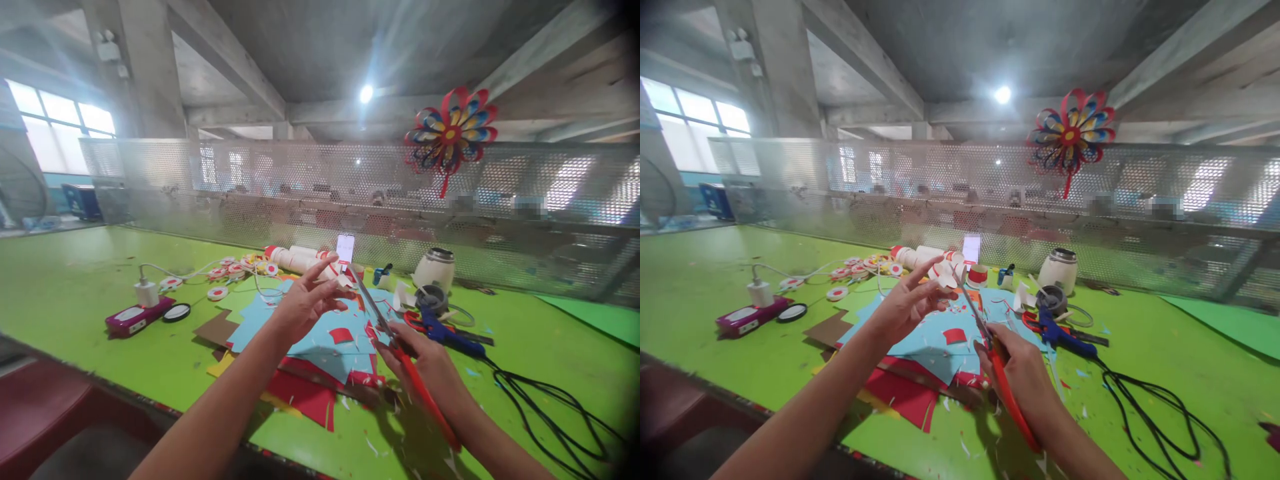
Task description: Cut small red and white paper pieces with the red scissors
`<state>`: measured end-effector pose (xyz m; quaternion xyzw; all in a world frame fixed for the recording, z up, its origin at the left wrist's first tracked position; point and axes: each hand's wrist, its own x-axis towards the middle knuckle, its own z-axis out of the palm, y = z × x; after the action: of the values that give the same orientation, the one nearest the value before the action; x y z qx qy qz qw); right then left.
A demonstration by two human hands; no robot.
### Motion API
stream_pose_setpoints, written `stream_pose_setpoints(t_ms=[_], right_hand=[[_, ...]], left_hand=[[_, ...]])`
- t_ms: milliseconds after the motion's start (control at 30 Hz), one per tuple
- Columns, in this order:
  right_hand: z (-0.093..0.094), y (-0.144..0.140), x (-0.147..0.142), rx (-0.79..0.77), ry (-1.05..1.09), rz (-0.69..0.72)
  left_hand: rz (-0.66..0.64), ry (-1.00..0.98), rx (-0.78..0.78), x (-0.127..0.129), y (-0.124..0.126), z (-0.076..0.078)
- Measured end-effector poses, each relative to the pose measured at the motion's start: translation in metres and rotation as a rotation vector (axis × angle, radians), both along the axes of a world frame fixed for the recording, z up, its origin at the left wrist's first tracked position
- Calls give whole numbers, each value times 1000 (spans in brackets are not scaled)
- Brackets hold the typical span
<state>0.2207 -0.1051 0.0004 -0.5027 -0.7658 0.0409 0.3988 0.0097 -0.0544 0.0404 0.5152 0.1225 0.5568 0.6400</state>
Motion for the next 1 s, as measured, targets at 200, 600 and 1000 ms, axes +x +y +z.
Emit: stream_pose_setpoints(t_ms=[200,600,1000], right_hand=[[26,-9,1,-113,-49,44],[18,-19,29,82,-209,115],[2,-19,38,246,-289,45]], left_hand=[[43,3,-29,1,-7,8],[161,76,46,-2,-12,12],[214,127,51,5,-7,2]])
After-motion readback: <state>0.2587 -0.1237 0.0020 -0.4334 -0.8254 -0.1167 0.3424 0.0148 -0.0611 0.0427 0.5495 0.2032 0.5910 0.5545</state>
